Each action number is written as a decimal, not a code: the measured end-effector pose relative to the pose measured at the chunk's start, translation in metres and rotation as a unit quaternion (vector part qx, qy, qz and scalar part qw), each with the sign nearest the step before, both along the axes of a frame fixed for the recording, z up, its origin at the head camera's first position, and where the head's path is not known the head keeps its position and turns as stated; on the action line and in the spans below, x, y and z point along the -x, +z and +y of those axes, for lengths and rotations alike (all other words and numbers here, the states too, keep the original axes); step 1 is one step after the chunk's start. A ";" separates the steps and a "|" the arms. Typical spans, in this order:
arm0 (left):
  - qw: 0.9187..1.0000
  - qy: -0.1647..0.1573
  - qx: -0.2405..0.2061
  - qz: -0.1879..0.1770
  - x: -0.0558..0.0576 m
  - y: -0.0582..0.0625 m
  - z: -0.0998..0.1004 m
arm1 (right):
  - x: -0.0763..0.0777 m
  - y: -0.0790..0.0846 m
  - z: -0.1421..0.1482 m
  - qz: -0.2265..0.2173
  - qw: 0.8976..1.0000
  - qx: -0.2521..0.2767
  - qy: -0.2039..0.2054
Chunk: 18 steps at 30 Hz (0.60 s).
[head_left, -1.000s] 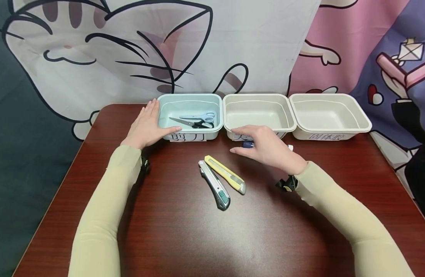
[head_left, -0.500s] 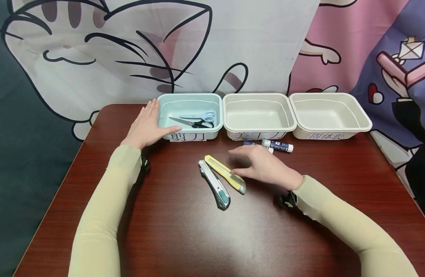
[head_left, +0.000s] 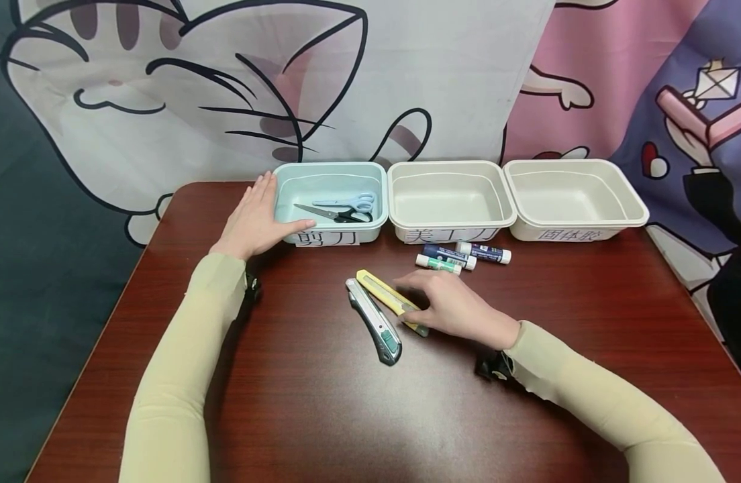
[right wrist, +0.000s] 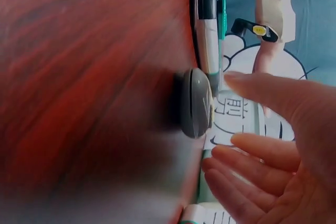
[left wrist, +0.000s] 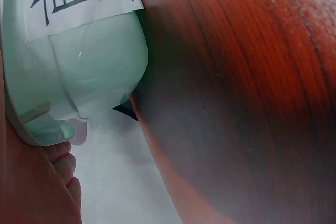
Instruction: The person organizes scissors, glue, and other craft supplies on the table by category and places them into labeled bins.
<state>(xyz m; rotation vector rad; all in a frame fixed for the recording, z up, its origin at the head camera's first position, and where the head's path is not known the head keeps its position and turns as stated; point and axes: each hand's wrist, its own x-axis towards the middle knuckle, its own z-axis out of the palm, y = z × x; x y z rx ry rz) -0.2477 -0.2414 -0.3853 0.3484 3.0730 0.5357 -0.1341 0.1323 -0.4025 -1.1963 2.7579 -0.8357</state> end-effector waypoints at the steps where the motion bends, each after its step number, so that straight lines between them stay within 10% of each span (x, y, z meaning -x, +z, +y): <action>1: 1.000 0.000 0.000 0.000 0.000 0.000 0.000 | -0.001 0.000 -0.001 0.001 1.000 0.001 -0.003; 18: 1.000 -0.001 0.003 -0.001 0.000 0.002 0.001 | 0.000 -0.010 -0.015 -0.004 0.999 -0.024 -0.038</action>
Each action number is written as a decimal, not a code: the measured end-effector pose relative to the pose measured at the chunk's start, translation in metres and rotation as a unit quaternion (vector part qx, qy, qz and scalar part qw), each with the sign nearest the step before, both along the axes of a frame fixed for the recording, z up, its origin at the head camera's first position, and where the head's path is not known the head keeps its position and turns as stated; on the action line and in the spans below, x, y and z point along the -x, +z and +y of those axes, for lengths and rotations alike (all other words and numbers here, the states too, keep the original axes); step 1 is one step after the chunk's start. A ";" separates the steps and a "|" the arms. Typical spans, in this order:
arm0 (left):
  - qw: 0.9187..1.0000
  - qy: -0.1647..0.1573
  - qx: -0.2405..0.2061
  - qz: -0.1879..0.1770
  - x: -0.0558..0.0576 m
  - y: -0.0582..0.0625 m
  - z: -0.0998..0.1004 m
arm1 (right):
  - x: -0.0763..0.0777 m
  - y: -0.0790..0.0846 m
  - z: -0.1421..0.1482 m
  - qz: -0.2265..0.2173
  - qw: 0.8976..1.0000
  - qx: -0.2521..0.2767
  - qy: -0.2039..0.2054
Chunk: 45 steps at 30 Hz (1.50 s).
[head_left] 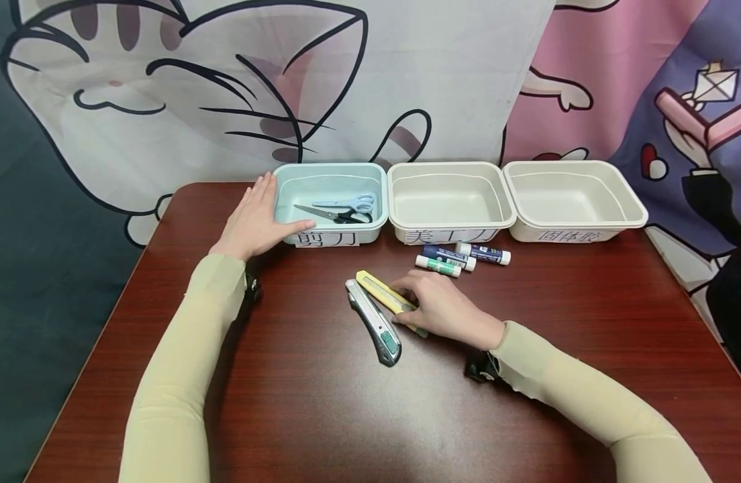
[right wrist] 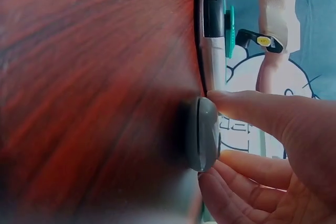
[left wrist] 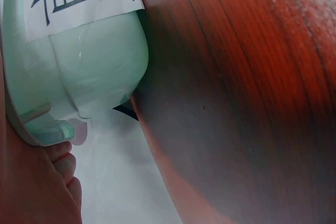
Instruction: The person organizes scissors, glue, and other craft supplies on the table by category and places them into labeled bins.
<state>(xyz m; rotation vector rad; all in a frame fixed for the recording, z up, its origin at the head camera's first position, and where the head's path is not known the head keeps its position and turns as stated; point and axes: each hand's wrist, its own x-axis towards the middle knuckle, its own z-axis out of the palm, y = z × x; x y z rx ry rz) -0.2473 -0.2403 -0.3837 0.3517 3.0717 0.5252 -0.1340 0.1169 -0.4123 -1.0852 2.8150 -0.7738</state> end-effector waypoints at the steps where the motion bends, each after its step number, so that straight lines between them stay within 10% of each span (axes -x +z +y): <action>1: 1.000 0.000 0.000 0.000 0.000 0.000 0.000 | 0.000 -0.001 -0.001 -0.001 1.000 -0.001 -0.001; 45: 1.000 0.002 0.003 -0.003 0.000 -0.001 -0.001 | 0.007 0.002 -0.011 -0.013 0.999 -0.032 -0.035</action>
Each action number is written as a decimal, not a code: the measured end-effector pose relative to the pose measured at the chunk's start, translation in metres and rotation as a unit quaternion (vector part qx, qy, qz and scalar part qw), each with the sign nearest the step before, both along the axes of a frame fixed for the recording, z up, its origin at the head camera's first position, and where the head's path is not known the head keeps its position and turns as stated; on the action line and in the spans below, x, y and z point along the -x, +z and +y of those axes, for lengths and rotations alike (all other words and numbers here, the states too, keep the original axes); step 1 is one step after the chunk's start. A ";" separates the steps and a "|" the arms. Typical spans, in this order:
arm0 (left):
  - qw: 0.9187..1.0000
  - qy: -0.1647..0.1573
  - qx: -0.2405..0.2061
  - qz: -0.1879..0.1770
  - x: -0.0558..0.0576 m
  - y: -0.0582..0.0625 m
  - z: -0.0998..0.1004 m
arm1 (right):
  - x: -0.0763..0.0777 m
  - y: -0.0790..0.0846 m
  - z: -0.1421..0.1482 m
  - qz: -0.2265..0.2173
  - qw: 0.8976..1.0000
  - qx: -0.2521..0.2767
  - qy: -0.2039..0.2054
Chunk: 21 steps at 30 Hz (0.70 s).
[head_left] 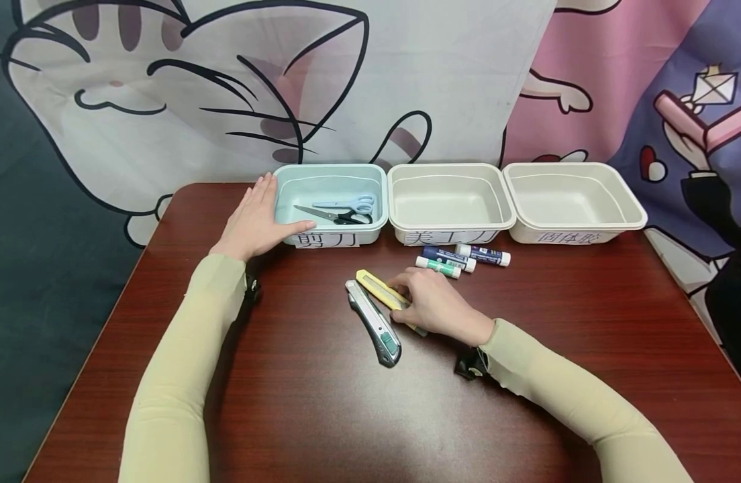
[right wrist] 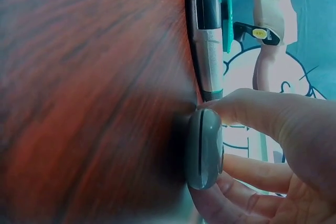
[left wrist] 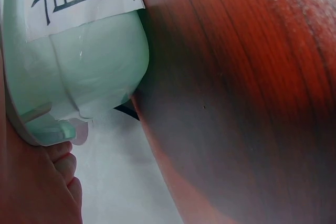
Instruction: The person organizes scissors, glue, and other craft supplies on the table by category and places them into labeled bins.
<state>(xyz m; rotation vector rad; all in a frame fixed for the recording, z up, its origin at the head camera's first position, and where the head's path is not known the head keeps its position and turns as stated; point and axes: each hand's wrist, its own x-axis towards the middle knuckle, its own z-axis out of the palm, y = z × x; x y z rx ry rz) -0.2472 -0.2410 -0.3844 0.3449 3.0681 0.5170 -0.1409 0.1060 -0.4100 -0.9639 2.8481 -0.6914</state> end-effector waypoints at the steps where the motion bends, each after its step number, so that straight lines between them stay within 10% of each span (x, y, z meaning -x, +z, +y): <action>1: 1.000 0.000 0.000 0.001 0.000 0.000 0.000 | 0.000 0.000 0.000 0.002 1.000 0.002 0.000; 21: 0.998 -0.022 0.058 0.001 -0.001 0.007 0.002 | 0.006 0.005 0.009 -0.015 0.999 0.030 -0.016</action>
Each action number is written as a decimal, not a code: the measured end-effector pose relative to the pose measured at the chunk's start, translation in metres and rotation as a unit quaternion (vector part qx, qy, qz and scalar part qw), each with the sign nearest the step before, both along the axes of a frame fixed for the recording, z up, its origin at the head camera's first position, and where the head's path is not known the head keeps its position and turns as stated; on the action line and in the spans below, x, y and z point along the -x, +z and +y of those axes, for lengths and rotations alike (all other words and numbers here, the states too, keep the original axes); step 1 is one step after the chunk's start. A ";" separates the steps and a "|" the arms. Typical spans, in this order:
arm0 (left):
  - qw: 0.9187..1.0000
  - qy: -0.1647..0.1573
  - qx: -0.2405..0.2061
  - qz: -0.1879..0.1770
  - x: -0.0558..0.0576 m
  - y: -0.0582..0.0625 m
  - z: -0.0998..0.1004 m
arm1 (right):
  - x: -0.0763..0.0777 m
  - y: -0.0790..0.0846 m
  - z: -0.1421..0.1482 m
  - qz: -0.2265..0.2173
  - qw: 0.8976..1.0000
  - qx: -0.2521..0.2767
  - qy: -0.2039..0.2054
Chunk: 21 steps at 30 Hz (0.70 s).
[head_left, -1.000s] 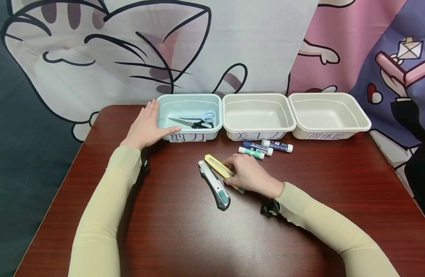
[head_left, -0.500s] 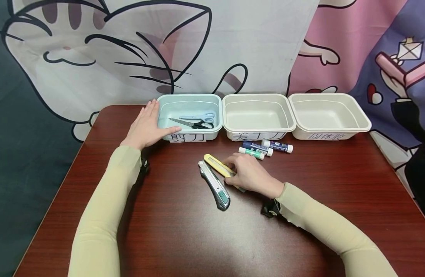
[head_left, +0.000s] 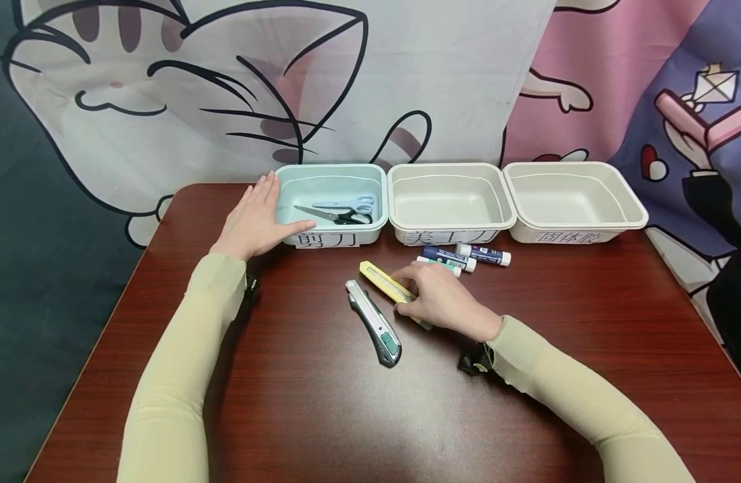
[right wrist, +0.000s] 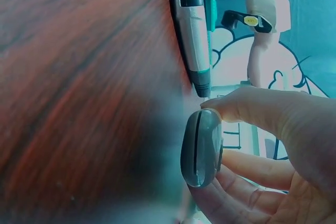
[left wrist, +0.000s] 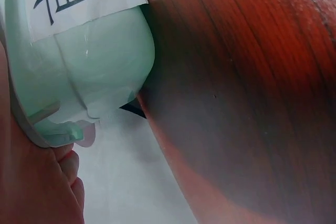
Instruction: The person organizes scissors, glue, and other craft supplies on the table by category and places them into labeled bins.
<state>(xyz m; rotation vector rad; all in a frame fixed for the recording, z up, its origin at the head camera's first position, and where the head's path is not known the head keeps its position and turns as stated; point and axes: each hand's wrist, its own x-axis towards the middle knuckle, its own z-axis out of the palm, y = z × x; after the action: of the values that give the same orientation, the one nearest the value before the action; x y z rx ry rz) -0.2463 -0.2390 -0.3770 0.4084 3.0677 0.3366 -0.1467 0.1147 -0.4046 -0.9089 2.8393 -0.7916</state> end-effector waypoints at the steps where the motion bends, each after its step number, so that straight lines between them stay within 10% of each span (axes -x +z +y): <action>1: 1.000 0.000 0.000 0.000 0.000 0.000 0.000 | 0.000 0.000 0.000 -0.002 1.000 0.001 -0.001; 21: 1.000 -0.003 -0.002 0.000 0.000 0.000 0.000 | 0.009 0.015 0.013 0.000 0.999 0.028 -0.027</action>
<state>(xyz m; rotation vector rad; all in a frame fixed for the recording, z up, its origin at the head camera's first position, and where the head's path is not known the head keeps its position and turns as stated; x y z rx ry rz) -0.2461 -0.2393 -0.3775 0.4174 3.0659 0.3434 -0.1557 0.1279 -0.3900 -0.8432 2.8663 -0.8804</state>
